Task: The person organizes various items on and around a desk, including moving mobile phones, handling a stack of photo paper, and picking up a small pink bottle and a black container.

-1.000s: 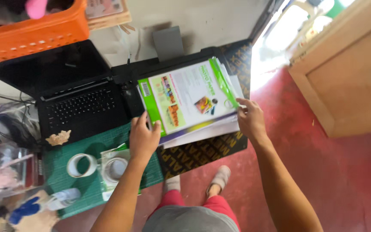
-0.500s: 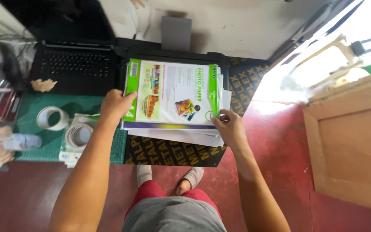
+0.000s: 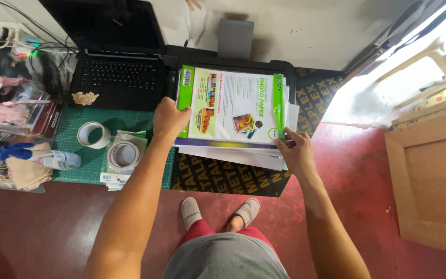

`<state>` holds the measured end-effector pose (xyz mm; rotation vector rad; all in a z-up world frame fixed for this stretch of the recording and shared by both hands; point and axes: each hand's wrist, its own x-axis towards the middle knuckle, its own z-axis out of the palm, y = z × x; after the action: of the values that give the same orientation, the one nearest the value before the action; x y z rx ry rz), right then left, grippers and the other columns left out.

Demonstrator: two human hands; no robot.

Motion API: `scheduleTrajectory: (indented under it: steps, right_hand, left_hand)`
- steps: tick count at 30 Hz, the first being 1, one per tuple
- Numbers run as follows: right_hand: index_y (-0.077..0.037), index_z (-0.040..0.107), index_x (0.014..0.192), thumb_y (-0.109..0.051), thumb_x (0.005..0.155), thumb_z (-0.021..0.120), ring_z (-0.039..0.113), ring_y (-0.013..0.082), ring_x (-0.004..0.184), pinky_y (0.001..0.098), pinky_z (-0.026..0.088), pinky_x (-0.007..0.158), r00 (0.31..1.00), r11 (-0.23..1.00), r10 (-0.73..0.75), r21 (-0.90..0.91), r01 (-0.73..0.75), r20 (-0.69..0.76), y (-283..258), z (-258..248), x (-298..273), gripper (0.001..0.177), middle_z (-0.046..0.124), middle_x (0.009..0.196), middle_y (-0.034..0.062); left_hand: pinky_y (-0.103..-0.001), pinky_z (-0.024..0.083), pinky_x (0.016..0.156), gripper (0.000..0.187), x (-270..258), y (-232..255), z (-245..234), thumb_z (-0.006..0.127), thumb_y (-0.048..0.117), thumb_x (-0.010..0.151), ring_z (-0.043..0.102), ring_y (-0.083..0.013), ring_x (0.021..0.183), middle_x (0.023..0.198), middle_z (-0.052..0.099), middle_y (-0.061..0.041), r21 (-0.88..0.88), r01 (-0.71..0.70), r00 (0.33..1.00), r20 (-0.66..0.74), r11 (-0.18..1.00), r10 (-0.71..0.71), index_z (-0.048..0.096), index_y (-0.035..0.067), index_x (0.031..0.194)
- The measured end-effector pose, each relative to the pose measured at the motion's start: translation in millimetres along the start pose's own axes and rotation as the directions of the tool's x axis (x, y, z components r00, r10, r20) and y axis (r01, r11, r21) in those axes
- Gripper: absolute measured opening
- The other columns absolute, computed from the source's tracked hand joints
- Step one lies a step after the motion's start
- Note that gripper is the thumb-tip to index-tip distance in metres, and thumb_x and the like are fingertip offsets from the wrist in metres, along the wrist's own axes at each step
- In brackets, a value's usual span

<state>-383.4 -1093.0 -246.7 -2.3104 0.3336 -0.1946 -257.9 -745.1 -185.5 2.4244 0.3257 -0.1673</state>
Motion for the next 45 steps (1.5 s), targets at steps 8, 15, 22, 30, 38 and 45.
scheduleTrajectory:
  steps: [8, 15, 22, 30, 38, 45]
  right_hand:
    - [-0.005, 0.069, 0.132, -0.028, 0.084, 0.082, 0.068, 0.0216, 0.085, 0.0352, 0.057, 0.079, 0.999, 1.000, 0.000, -0.014, -0.001, -0.032, -1.0, 2.9, -7.0, 0.055, 0.065, 0.109, 0.0146]
    - [-0.006, 0.070, 0.132, -0.023, 0.085, 0.080, 0.066, 0.0223, 0.087, 0.0355, 0.056, 0.081, 0.999, 1.000, 0.015, -0.024, -0.016, -0.052, -2.8, 4.3, -7.3, 0.052, 0.065, 0.107, 0.0151]
    - [-0.007, 0.071, 0.132, -0.023, 0.085, 0.080, 0.067, 0.0211, 0.088, 0.0349, 0.056, 0.083, 0.998, 0.999, 0.032, -0.025, -0.033, -0.058, -9.1, 4.1, -6.4, 0.050, 0.065, 0.106, 0.0141]
    - [-0.007, 0.071, 0.132, -0.023, 0.085, 0.080, 0.067, 0.0215, 0.087, 0.0347, 0.056, 0.081, 0.997, 0.998, 0.058, -0.006, -0.058, -0.052, -16.2, 3.4, -8.9, 0.051, 0.064, 0.106, 0.0147]
    - [-0.005, 0.071, 0.128, -0.021, 0.089, 0.074, 0.071, 0.0185, 0.091, 0.0318, 0.056, 0.081, 0.997, 0.986, 0.077, 0.149, -0.076, -0.003, -2.2, -5.8, -1.7, 0.042, 0.073, 0.104, 0.0125]
    - [-0.006, 0.072, 0.126, -0.021, 0.091, 0.071, 0.071, 0.0211, 0.089, 0.0338, 0.056, 0.078, 0.982, 0.981, 0.159, 0.133, -0.144, -0.106, 18.0, -19.9, 2.3, 0.038, 0.075, 0.104, 0.0126]
  left_hand:
    - [-0.048, 0.056, 0.090, 0.056, -18.9, 11.4, -4.7, 0.078, 0.033, 0.082, 0.065, -0.0386, 0.110, 0.128, 0.055, -0.021, 0.157, -0.061, 0.997, -0.041, 0.986, 0.068, 0.055, -0.002, 0.119]
    - [-0.044, 0.056, 0.090, 0.053, -5.6, 10.0, -18.9, 0.075, 0.035, 0.086, 0.067, -0.0325, 0.110, 0.125, 0.057, -0.019, -0.020, -0.015, 0.993, 0.116, 1.000, 0.017, 0.053, 0.004, 0.123]
    - [-0.041, 0.059, 0.085, 0.048, 15.3, 15.3, -24.1, 0.076, 0.024, 0.080, 0.074, -0.0279, 0.096, 0.109, 0.070, -0.017, -0.293, -0.044, 0.995, 0.072, 0.955, 0.068, 0.055, 0.005, 0.119]
    - [-0.044, 0.061, 0.090, 0.052, 37.4, -11.1, 3.9, 0.072, 0.014, 0.084, 0.075, -0.0338, 0.107, 0.121, 0.073, -0.026, -0.572, 0.306, 0.880, 0.474, 0.762, 0.002, 0.062, -0.006, 0.131]
    - [-0.047, 0.058, 0.096, 0.058, 25.4, -20.1, 0.1, 0.069, 0.009, 0.089, 0.067, -0.0316, 0.118, 0.131, 0.066, -0.020, -0.764, 0.265, 0.836, 0.486, 0.589, 0.254, 0.047, 0.006, 0.142]
    - [-0.047, 0.060, 0.095, 0.065, 22.0, -32.5, -13.2, 0.069, 0.010, 0.085, 0.070, -0.0330, 0.115, 0.128, 0.067, -0.022, -0.737, 0.352, 0.829, 0.532, 0.577, 0.174, 0.045, 0.010, 0.145]
